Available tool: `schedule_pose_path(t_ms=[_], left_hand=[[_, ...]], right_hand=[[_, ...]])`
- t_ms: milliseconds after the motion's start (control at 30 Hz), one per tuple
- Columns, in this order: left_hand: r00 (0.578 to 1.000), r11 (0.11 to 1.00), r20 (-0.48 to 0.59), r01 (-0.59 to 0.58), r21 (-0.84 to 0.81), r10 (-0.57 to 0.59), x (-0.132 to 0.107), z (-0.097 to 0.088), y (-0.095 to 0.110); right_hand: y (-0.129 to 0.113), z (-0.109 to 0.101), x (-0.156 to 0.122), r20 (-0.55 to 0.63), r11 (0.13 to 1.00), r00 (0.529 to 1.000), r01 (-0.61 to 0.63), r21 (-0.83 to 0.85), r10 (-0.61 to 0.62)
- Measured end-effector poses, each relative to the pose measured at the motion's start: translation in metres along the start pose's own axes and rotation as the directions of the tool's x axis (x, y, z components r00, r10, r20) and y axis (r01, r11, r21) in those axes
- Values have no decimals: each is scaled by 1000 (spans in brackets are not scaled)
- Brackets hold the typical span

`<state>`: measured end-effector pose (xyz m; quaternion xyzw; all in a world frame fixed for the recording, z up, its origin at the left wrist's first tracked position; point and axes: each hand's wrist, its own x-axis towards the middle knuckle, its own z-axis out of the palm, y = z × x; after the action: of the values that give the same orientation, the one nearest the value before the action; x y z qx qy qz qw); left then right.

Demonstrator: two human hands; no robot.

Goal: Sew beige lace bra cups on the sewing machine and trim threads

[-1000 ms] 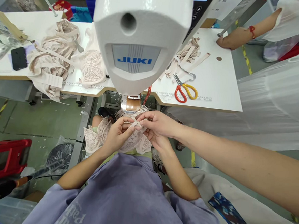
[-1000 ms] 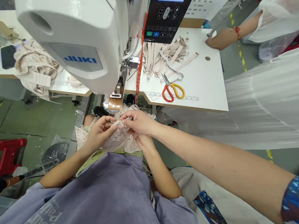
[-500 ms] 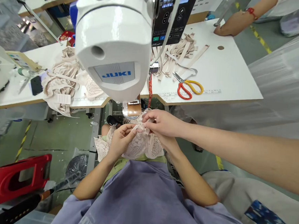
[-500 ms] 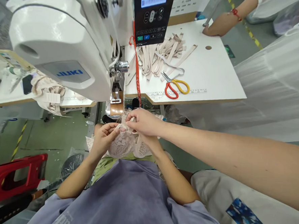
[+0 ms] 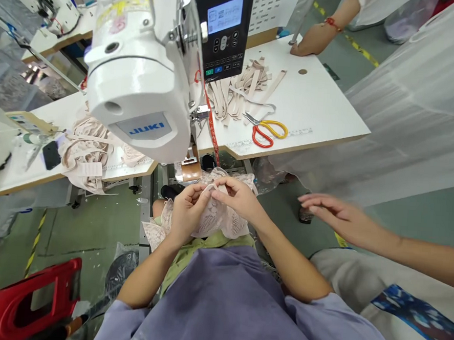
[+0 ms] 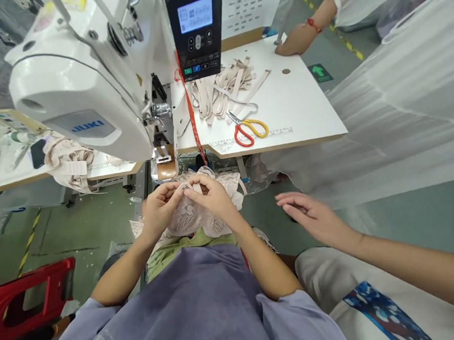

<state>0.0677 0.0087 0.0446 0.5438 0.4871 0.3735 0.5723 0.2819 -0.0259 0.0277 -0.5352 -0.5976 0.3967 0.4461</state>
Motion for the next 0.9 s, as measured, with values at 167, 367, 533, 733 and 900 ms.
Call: schedule_pose_path(t_ms=[167, 367, 533, 733, 900], left_hand=[[985, 941, 103, -166, 294, 142, 12, 13, 15], [933, 864, 351, -238, 444, 77, 27, 5, 23], [955, 951, 295, -71, 299, -22, 25, 1, 19], [966, 964, 246, 10, 264, -77, 19, -3, 17], [978, 919, 203, -35, 394, -50, 15, -8, 18]], right_hand=[[0, 37, 27, -38, 945, 988, -130, 300, 148], [-4, 8, 27, 2, 938, 984, -173, 302, 181], [2, 14, 32, 88, 922, 982, -186, 340, 165], [11, 22, 35, 132, 887, 980, -194, 419, 151], [9, 26, 36, 145, 879, 978, -201, 432, 152]])
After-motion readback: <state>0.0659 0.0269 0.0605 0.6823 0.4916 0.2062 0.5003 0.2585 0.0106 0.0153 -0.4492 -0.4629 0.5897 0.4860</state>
